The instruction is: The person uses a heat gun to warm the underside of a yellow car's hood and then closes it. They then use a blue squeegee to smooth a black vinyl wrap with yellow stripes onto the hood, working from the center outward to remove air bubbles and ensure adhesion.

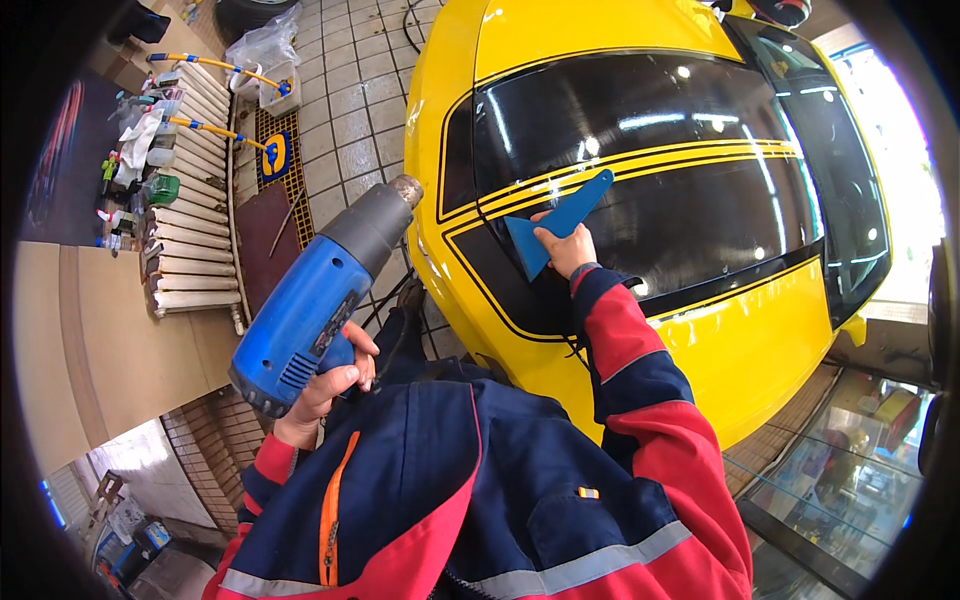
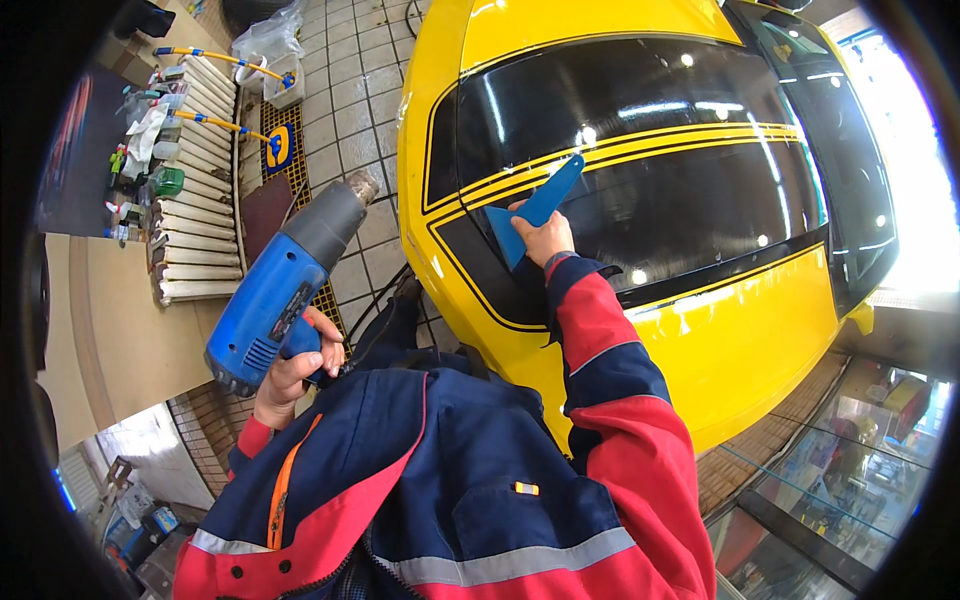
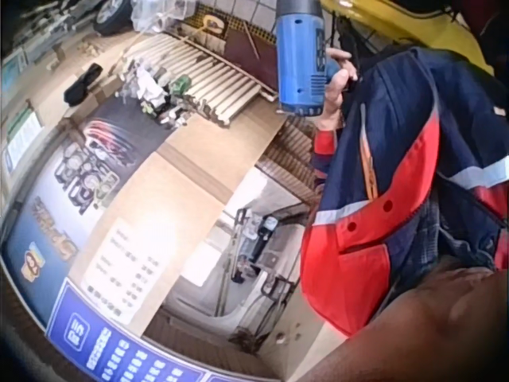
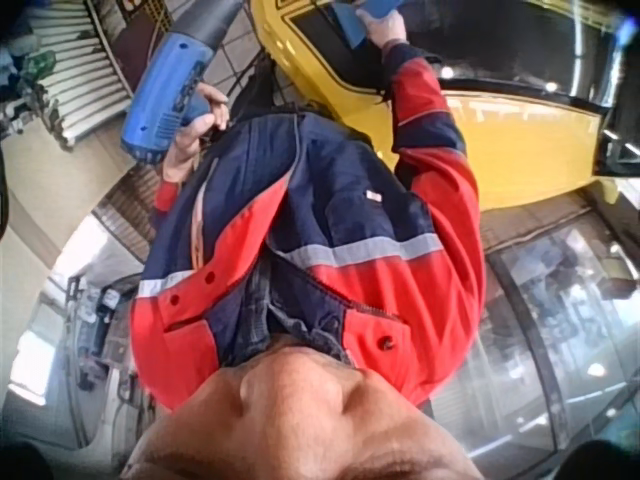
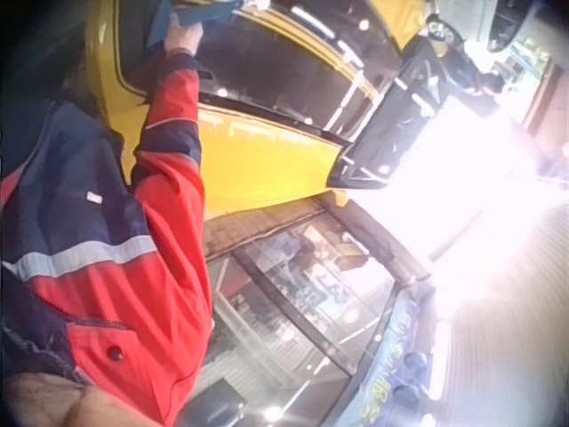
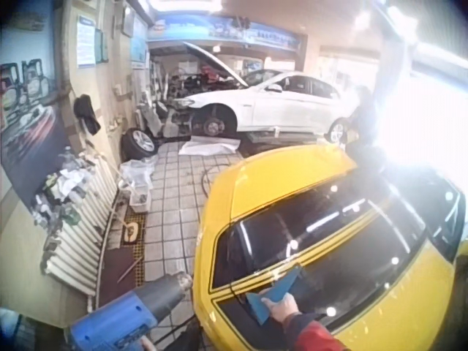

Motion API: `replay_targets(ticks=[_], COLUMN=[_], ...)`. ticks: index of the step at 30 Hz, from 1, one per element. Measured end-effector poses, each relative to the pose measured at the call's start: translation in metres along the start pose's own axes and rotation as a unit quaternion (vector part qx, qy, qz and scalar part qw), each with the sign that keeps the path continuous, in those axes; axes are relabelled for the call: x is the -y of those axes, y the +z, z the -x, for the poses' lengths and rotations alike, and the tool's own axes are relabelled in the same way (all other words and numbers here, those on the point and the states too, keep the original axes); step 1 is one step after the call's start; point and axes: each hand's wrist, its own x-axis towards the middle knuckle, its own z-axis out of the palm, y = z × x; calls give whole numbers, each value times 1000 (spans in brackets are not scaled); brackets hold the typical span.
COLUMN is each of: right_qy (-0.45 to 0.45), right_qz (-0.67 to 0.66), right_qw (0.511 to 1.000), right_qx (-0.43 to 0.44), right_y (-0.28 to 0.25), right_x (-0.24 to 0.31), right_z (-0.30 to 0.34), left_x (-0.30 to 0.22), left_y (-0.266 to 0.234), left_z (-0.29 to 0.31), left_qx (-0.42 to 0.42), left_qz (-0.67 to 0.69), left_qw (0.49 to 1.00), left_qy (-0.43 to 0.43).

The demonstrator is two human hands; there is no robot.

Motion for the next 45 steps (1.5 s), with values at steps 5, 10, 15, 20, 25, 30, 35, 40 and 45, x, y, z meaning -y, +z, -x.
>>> replay_targets(ticks=[5,10,15,20,25,30,35,40,45], right_qy=[52,21,-37,12,4,45,-20,17,-47], right_qz=[-128,-53,-22,-97,-25,10,15,-102,27], right_qw=[990,998,998,994,998,999,999,994,996], right_qx=[7,-17,49,42,-65,-4,44,-44,67], right_y=[-18,-28,21,31,-24,3,16,-13,49], right_x=[1,-16,-26,-16,0,1,4,-1,-3], right_z=[-6,-10,-9,1,-25,-21,-21,-14,-2], left_x=[-1,7,13,24,43,53,45,37,41], left_y=[-10,-17,-27,-36,-52,-58,-57,-50,-38], left_z=[1,6,11,31,38,32,28,27,18], left_qx=[1,-2,6,-43,-49,-69,-74,-68,-41], left_qz=[2,21,49,40,77,99,89,77,55], left_qw=[1000,1000,999,998,996,992,993,995,998], left_qy=[17,14,5,-1,-16,-34,-9,4,16])
